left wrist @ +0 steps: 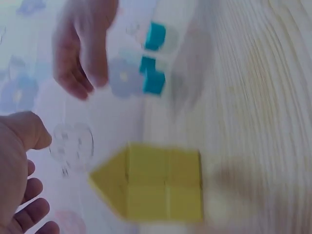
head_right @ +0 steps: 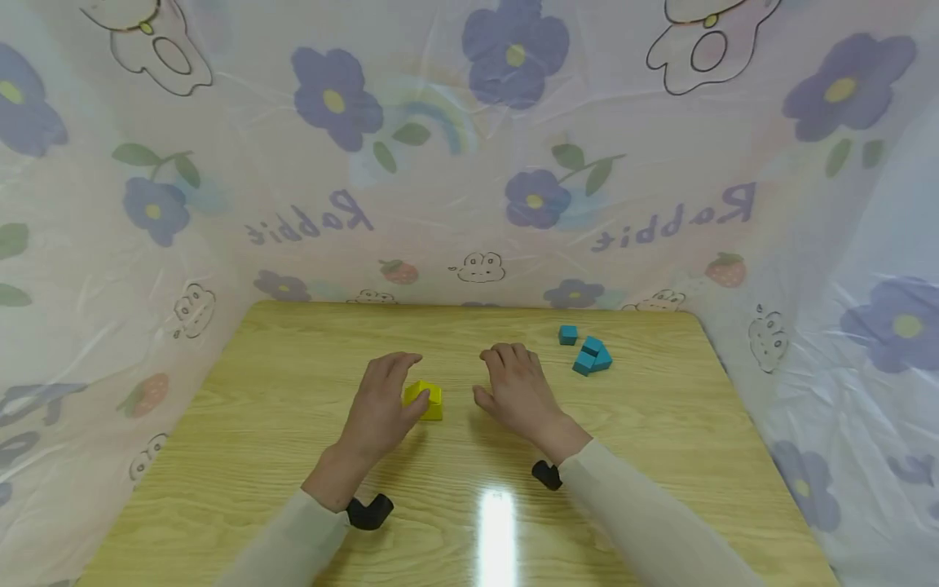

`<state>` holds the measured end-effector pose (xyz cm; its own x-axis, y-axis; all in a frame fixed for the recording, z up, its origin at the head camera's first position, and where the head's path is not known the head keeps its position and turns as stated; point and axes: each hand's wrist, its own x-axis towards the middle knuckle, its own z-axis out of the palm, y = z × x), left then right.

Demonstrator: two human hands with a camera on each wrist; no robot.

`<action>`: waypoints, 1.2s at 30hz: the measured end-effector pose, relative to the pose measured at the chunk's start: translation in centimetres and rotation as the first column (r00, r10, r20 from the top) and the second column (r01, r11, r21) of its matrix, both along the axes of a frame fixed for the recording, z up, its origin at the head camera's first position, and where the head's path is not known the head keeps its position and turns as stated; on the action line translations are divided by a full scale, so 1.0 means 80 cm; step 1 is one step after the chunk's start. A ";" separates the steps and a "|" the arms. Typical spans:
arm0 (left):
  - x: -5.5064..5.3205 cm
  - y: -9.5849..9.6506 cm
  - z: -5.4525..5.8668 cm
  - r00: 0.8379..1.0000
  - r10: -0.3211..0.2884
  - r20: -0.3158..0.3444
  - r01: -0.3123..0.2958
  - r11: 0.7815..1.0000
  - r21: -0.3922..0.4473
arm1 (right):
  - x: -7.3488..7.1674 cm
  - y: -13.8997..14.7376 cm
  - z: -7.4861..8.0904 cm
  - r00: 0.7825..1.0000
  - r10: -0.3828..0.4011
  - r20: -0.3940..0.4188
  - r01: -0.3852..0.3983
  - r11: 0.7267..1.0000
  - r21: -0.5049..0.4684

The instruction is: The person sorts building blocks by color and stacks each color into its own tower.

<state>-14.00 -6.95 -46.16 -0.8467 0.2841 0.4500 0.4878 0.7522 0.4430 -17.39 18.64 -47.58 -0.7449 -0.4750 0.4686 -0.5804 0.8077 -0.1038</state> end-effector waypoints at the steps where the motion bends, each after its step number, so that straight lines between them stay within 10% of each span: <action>1: 0.002 0.008 0.003 1.000 -0.014 -0.017 0.014 1.000 -0.008 | 0.001 0.006 -0.002 1.000 -0.012 0.003 0.012 1.000 -0.002; 9: 0.006 0.084 0.004 0.986 -0.126 -0.112 0.114 0.988 -0.104 | 0.005 0.062 -0.009 0.997 -0.076 -0.016 0.076 0.997 -0.005; 19: -0.033 0.175 -0.032 0.990 -0.013 0.143 0.039 0.983 -0.179 | -0.026 0.120 -0.018 0.981 -0.169 0.101 0.156 0.980 0.125; 28: -0.088 0.190 -0.069 0.947 0.107 0.302 -0.053 0.982 -0.182 | -0.067 0.105 -0.031 0.952 -0.189 0.242 0.139 0.968 0.211; 36: -0.107 0.207 -0.085 0.933 0.104 0.344 -0.036 0.980 -0.198 | -0.071 0.102 -0.038 0.942 -0.186 0.280 0.138 0.974 0.182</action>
<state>-22.53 9.58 -52.94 -0.9611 0.2681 0.0660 0.2701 0.8636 0.4257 -23.11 26.82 -50.58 -0.9108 -0.3861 0.1462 -0.4032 0.9080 -0.1136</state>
